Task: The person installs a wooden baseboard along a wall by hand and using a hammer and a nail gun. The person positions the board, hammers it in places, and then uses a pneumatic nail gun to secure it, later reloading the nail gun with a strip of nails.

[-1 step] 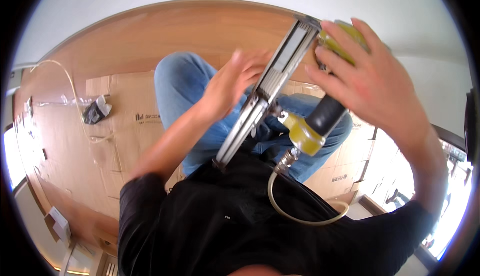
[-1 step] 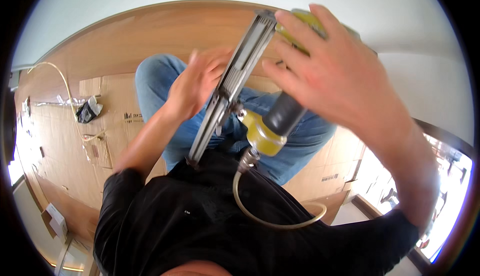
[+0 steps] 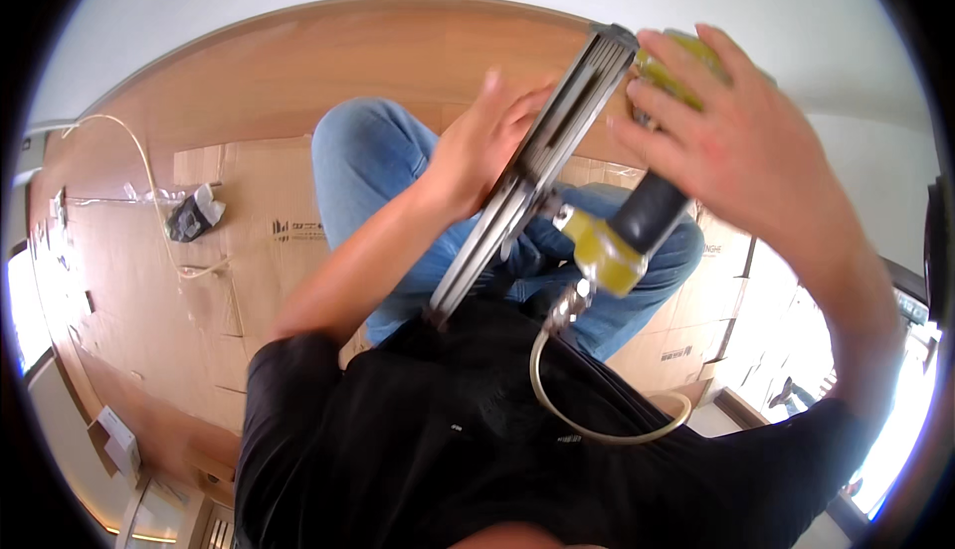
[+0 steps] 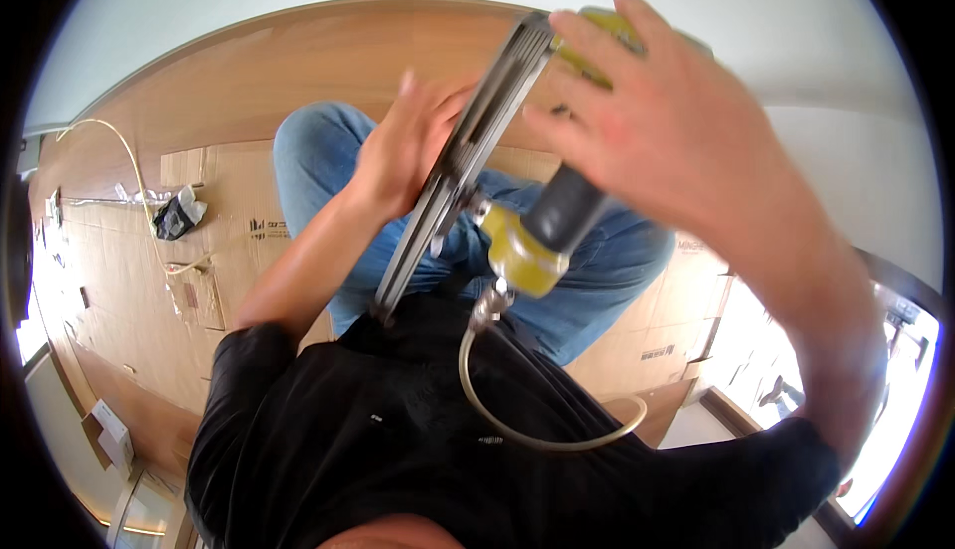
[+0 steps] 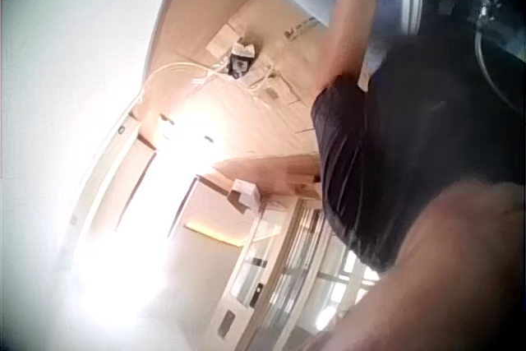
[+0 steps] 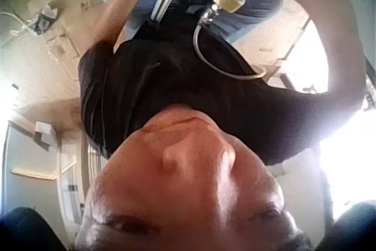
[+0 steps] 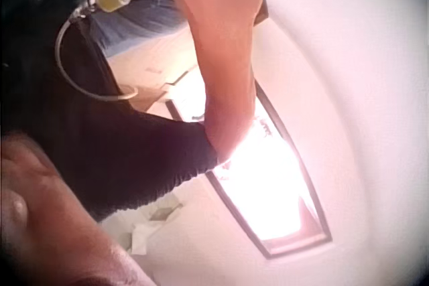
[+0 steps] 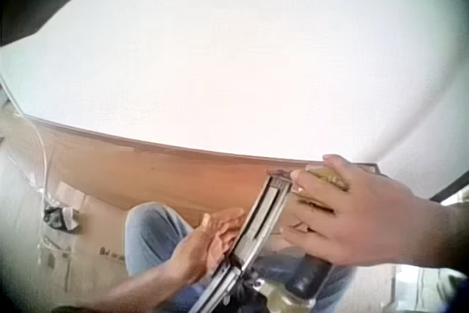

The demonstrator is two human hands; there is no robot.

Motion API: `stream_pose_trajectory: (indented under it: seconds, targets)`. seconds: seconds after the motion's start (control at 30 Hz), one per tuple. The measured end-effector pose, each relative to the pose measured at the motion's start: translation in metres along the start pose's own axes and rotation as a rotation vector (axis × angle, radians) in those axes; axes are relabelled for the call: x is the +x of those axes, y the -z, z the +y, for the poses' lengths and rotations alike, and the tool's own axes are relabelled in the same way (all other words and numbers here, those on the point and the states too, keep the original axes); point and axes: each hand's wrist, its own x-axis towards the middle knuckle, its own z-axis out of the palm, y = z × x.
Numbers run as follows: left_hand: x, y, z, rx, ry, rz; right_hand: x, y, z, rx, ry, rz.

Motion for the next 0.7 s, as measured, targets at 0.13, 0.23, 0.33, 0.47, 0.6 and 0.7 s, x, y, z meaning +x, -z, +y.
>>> stream_pose_trajectory:
  seconds: [0.13, 0.23, 0.33, 0.47, 0.6, 0.7]
  targets:
    - [0.032, -0.002, -0.002, -0.255, 0.052, 0.036, 0.022, 0.016, 0.012, -0.188, 0.033, -0.130]
    - [0.036, 0.002, -0.005, -0.371, 0.069, -0.005, 0.021, 0.021, 0.016, -0.152, 0.020, -0.177]
    - [0.028, 0.004, 0.002, -0.394, 0.061, 0.070, 0.017, 0.024, 0.004, -0.121, -0.003, -0.090]
    - [-0.001, 0.070, 0.024, -0.274, -0.165, 0.195, -0.010, 0.013, -0.007, -0.066, -0.143, -0.045]
    - [-0.066, 0.200, 0.055, -0.016, -0.453, 0.511, -0.053, -0.010, -0.013, -0.070, -0.305, -0.024]
    - [-0.123, 0.307, 0.055, 0.457, -0.284, 0.998, -0.082, -0.035, -0.025, -0.116, -0.428, -0.011]
